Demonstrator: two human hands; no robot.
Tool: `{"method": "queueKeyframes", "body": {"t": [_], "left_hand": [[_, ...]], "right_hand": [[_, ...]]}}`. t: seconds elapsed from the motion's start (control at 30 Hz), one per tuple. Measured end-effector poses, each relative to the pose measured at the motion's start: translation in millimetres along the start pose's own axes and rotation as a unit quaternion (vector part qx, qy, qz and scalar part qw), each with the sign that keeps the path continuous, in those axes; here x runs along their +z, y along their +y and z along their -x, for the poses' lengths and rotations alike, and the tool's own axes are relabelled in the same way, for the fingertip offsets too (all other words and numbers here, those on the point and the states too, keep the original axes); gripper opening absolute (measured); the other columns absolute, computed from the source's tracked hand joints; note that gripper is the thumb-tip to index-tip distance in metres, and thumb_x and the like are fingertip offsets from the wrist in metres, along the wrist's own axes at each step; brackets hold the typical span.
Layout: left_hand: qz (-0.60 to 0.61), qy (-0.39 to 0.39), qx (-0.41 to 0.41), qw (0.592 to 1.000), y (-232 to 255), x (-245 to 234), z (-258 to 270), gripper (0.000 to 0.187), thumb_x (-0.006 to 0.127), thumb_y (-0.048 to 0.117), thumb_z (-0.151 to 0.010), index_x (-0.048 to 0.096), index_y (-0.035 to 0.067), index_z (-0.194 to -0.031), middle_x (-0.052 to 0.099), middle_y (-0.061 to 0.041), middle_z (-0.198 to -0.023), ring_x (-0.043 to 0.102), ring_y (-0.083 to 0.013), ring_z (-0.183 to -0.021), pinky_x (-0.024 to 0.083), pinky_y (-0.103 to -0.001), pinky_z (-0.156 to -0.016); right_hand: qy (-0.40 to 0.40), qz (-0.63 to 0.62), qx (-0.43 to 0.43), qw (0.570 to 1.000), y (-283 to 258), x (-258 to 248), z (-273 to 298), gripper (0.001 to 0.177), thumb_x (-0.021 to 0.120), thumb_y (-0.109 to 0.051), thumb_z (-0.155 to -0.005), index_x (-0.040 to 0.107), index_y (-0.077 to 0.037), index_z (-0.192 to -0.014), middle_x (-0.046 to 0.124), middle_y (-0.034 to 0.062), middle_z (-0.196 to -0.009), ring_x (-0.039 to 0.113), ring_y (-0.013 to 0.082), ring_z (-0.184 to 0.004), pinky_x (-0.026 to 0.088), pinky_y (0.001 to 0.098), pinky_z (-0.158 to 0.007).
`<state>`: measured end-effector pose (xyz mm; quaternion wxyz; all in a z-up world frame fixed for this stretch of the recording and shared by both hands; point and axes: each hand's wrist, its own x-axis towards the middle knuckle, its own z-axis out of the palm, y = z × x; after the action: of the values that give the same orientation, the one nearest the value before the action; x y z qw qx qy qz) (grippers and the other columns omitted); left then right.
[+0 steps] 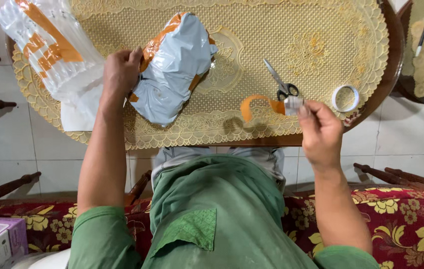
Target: The person wraps a small white package with orange adhesive tape on a table. They smooth the tape, use scissors to cut excess tape, and fold the package edges to secure it.
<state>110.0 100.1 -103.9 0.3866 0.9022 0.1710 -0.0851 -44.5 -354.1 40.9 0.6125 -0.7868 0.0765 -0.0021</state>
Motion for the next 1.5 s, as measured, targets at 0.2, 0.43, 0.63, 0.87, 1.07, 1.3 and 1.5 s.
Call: {"method": "queueKeyframes", "body": {"t": [0.2, 0.43, 0.63, 0.87, 1.07, 1.3, 1.5], "left_hand": [[-0.116, 0.163, 0.152, 0.968, 11.1, -29.6, 20.4, 0.048, 0.080, 0.033, -0.098, 0.066, -0.004, -0.124, 0.069, -0.026, -0.111, 0.068, -0.0410, -0.097, 0.053, -0.048, -0.082], [0.004, 0.135, 0.186, 0.973, 43.1, -7.3, 81.4, 0.046, 0.076, 0.021, -0.099, 0.060, -0.002, -0.135, 0.065, -0.024, -0.124, 0.067, -0.0382, -0.108, 0.054, -0.045, -0.093], [0.044, 0.187, 0.240, 0.951, 58.7, 16.6, 119.5, 0.045, 0.074, 0.012, -0.101, 0.055, -0.003, -0.138, 0.058, -0.026, -0.134, 0.060, -0.0415, -0.124, 0.051, -0.046, -0.104], [0.025, 0.162, 0.208, 0.964, 58.1, 31.3, 132.6, 0.045, 0.073, 0.011, -0.097, 0.055, -0.005, -0.135, 0.057, -0.026, -0.136, 0.057, -0.0431, -0.127, 0.048, -0.047, -0.108], [0.012, 0.135, 0.189, 0.973, 83.9, 9.7, 116.1, 0.047, 0.072, 0.010, -0.096, 0.055, -0.004, -0.137, 0.057, -0.026, -0.138, 0.057, -0.0429, -0.128, 0.048, -0.047, -0.109], [0.050, 0.030, 0.226, 0.972, 145.3, 9.4, 7.4, 0.017, 0.073, 0.015, -0.097, 0.072, 0.003, -0.108, 0.071, -0.015, -0.105, 0.070, -0.0311, -0.098, 0.056, -0.040, -0.087], [0.255, -0.256, -0.080, 0.929, 227.5, 127.6, -163.3, 0.044, 0.068, 0.045, -0.091, 0.076, 0.001, -0.087, 0.068, -0.001, -0.071, 0.063, -0.0119, -0.062, 0.054, -0.031, -0.053]], "right_hand": [[-0.071, -0.101, 0.018, 0.992, -18.4, 4.4, -42.1, 0.024, 0.062, -0.013, -0.108, 0.066, 0.004, -0.124, 0.068, -0.0001, -0.103, 0.058, 0.0046, -0.092, 0.048, 0.0186, -0.083], [-0.165, 0.121, 0.057, 0.977, -56.0, 7.8, -105.1, 0.022, 0.064, -0.012, -0.100, 0.071, -0.001, -0.118, 0.073, 0.0073, -0.101, 0.065, 0.0132, -0.091, 0.054, 0.0301, -0.084], [-0.126, 0.127, 0.034, 0.983, -50.8, 10.2, -188.0, 0.013, 0.064, -0.008, -0.100, 0.071, -0.002, -0.108, 0.072, 0.0098, -0.099, 0.064, 0.0179, -0.090, 0.055, 0.0346, -0.089], [-0.130, -0.211, 0.074, 0.966, -2.6, 41.1, -338.3, 0.022, 0.064, -0.016, -0.102, 0.063, 0.000, -0.117, 0.069, 0.0123, -0.108, 0.071, 0.0246, -0.101, 0.062, 0.0421, -0.090], [-0.111, -0.490, 0.099, 0.859, 63.6, 87.0, -441.2, 0.036, 0.055, -0.026, -0.104, 0.059, 0.002, -0.125, 0.066, 0.0162, -0.121, 0.070, 0.0288, -0.111, 0.058, 0.0521, -0.102], [0.021, -0.569, 0.197, 0.798, 151.3, 123.8, -435.7, 0.063, 0.044, -0.046, -0.101, 0.051, 0.005, -0.138, 0.066, 0.0208, -0.117, 0.067, 0.0318, -0.108, 0.056, 0.0544, -0.096], [0.046, -0.614, 0.199, 0.762, 150.0, 127.6, -422.4, 0.064, 0.039, -0.051, -0.103, 0.047, 0.003, -0.136, 0.060, 0.0194, -0.121, 0.065, 0.0329, -0.109, 0.055, 0.0563, -0.098]]}}
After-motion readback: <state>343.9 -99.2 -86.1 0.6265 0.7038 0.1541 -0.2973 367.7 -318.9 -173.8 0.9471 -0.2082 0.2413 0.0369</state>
